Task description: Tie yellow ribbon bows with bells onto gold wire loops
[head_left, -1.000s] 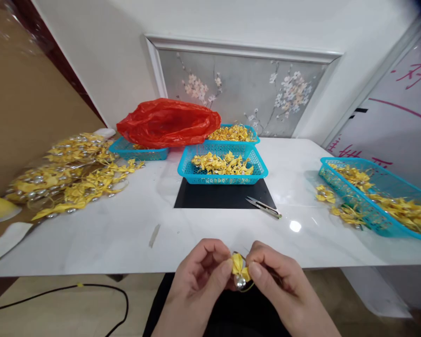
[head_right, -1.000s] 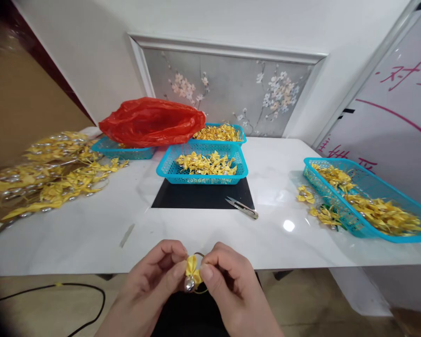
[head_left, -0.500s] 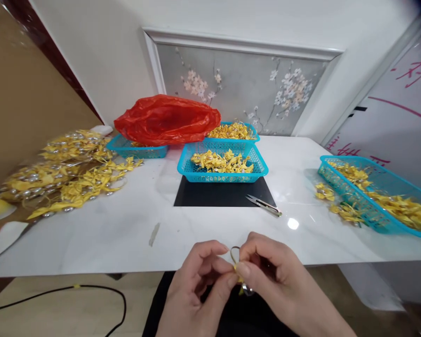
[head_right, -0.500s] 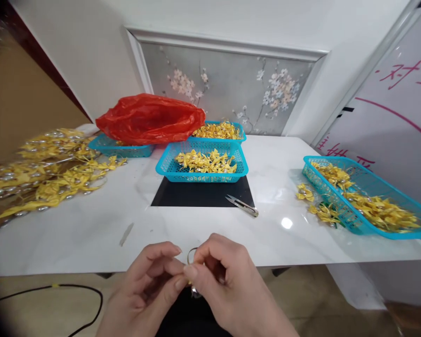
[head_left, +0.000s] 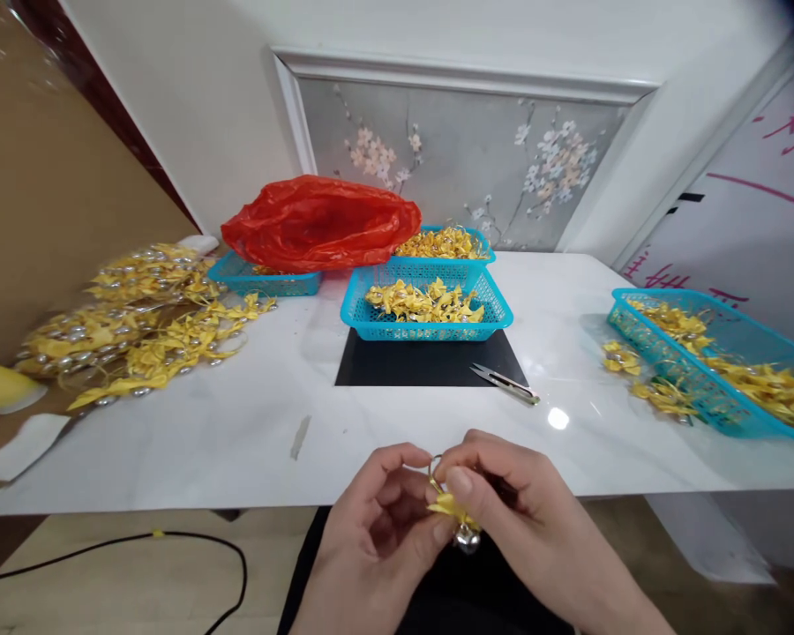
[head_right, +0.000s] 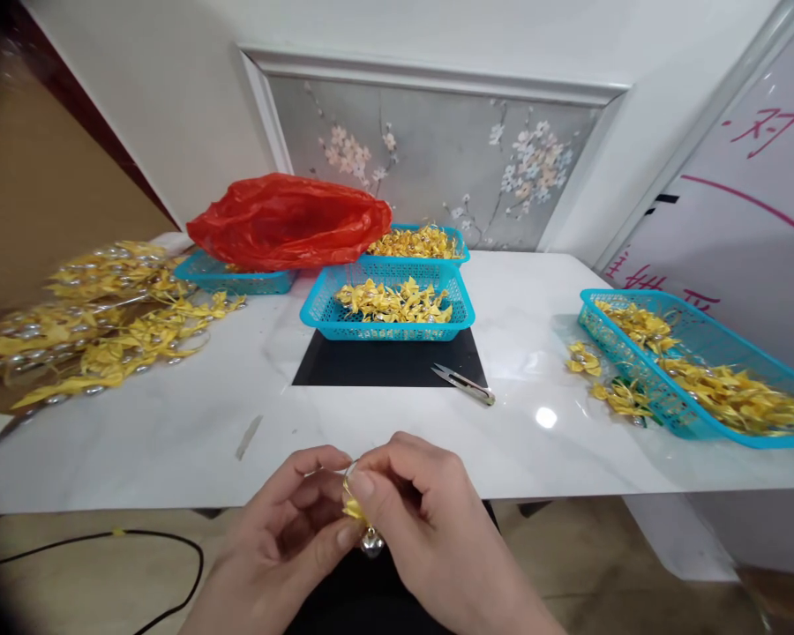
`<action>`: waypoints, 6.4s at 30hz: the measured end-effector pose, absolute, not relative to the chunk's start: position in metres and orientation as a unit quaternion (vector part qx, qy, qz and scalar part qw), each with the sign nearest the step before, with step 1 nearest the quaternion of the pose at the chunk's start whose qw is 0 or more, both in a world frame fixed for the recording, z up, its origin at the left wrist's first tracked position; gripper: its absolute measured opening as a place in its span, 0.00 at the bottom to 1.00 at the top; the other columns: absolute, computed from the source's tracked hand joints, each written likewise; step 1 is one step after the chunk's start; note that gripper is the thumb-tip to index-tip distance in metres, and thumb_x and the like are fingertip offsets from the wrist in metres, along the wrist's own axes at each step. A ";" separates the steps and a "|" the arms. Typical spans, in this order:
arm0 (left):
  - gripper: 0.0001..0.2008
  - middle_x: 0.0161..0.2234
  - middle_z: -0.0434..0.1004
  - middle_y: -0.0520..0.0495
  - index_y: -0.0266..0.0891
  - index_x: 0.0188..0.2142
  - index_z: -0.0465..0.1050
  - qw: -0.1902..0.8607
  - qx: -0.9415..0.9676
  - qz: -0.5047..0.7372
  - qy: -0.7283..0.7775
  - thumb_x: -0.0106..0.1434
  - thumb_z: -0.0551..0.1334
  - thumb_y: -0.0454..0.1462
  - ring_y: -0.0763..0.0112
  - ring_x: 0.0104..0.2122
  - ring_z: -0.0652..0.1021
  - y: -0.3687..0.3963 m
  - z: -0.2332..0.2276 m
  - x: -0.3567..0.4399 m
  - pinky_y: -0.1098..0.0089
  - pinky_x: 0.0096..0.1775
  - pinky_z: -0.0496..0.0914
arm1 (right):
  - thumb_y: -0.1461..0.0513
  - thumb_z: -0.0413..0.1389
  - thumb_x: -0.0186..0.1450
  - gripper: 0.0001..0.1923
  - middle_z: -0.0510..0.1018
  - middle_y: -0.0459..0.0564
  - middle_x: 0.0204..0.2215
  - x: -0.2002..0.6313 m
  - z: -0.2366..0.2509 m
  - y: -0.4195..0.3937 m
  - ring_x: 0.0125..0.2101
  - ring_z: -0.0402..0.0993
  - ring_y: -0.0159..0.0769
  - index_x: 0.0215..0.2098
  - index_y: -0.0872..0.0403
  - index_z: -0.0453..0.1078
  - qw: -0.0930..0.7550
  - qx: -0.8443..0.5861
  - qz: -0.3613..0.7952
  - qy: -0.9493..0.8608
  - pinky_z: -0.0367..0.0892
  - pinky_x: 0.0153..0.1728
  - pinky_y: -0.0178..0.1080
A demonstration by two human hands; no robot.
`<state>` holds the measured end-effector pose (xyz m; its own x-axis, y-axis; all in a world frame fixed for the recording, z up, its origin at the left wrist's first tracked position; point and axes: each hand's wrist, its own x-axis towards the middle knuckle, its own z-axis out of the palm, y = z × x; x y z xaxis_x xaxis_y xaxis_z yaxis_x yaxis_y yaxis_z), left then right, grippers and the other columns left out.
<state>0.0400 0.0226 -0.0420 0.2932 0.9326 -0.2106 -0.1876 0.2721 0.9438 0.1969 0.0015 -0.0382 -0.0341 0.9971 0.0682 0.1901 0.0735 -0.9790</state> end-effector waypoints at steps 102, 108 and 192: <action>0.21 0.24 0.77 0.41 0.26 0.30 0.77 0.827 -0.008 0.383 0.411 0.73 0.49 0.28 0.78 0.19 0.78 0.039 -0.025 0.036 0.81 0.21 0.75 | 0.68 0.47 0.71 0.10 0.72 0.40 0.26 0.182 -0.049 -0.016 0.19 0.64 0.24 0.43 0.48 0.65 0.593 -0.498 0.237 -0.587 0.64 0.21 0.27; 0.23 0.23 0.75 0.42 0.25 0.31 0.76 0.825 -0.015 0.403 0.395 0.75 0.47 0.32 0.77 0.18 0.78 0.041 -0.022 0.040 0.79 0.22 0.77 | 0.74 0.54 0.66 0.12 0.73 0.50 0.31 0.179 -0.040 -0.002 0.28 0.73 0.28 0.39 0.58 0.77 0.607 -0.467 0.093 -0.636 0.71 0.29 0.29; 0.08 0.24 0.76 0.51 0.35 0.29 0.83 0.820 0.251 0.385 0.341 0.57 0.73 0.39 0.81 0.24 0.71 0.028 -0.041 0.034 0.82 0.29 0.71 | 0.69 0.52 0.69 0.12 0.64 0.44 0.25 0.193 -0.061 -0.015 0.24 0.65 0.30 0.43 0.50 0.75 0.495 -0.507 0.187 -0.680 0.62 0.21 0.32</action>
